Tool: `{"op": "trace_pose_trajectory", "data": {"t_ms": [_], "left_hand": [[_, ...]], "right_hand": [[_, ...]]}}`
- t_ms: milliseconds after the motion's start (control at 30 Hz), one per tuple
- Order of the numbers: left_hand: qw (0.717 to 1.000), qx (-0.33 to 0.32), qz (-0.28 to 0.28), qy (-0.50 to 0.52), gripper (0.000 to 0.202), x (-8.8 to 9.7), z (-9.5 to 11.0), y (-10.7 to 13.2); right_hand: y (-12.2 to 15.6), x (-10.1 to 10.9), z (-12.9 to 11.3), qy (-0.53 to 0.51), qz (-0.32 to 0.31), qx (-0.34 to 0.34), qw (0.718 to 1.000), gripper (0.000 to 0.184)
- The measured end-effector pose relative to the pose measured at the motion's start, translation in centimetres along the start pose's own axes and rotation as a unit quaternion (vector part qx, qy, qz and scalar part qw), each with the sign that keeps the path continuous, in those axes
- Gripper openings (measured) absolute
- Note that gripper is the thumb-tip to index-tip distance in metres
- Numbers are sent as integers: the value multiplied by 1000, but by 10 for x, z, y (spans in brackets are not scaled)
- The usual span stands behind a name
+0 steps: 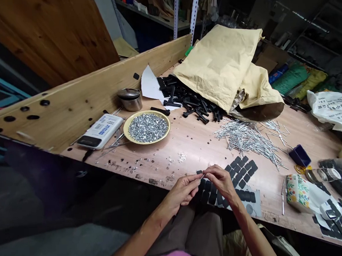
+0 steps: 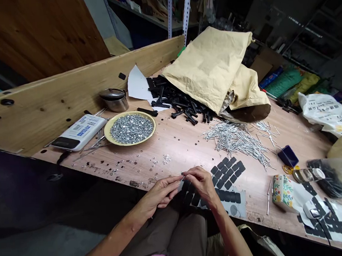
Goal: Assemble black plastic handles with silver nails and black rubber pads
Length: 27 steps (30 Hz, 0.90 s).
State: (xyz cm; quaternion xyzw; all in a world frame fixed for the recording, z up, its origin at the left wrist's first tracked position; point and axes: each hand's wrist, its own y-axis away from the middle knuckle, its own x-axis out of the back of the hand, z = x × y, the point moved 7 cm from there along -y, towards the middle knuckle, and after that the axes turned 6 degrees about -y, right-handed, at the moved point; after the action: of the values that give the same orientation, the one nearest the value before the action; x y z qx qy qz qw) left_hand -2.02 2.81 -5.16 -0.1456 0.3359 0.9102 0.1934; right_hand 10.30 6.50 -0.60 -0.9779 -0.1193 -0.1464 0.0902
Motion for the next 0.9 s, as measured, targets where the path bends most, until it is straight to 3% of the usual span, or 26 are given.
{"op": "trace_pose_trajectory", "data": {"t_ms": [267, 367, 467, 533, 633, 667, 800, 900], "left_hand": [[997, -5, -27, -75, 59, -6, -7, 0], [994, -48, 11, -94, 47, -9, -1, 4], [987, -104, 54, -106, 35, -8, 10, 9], [992, -72, 16, -107, 38, -11, 7, 9], [993, 25, -77, -83, 51, -19, -8, 9], [993, 38, -83, -77, 55, -19, -12, 9], [996, -25, -5, -89, 57, -9, -10, 4], [994, -38, -15, -106, 53, -8, -10, 4]], "right_hand": [[9, 7, -4, 12, -9, -14, 1000, 30], [14, 8, -9, 27, -22, -21, 999, 34], [21, 8, -21, 77, -46, 16, 996, 31], [26, 6, -31, 138, -69, 71, 985, 27], [35, -2, -39, 222, -110, 154, 957, 26], [37, -4, -39, 237, -121, 171, 949, 26], [31, -7, -34, 220, -111, 172, 954, 27], [23, -7, -34, 198, -96, 149, 964, 24]]}}
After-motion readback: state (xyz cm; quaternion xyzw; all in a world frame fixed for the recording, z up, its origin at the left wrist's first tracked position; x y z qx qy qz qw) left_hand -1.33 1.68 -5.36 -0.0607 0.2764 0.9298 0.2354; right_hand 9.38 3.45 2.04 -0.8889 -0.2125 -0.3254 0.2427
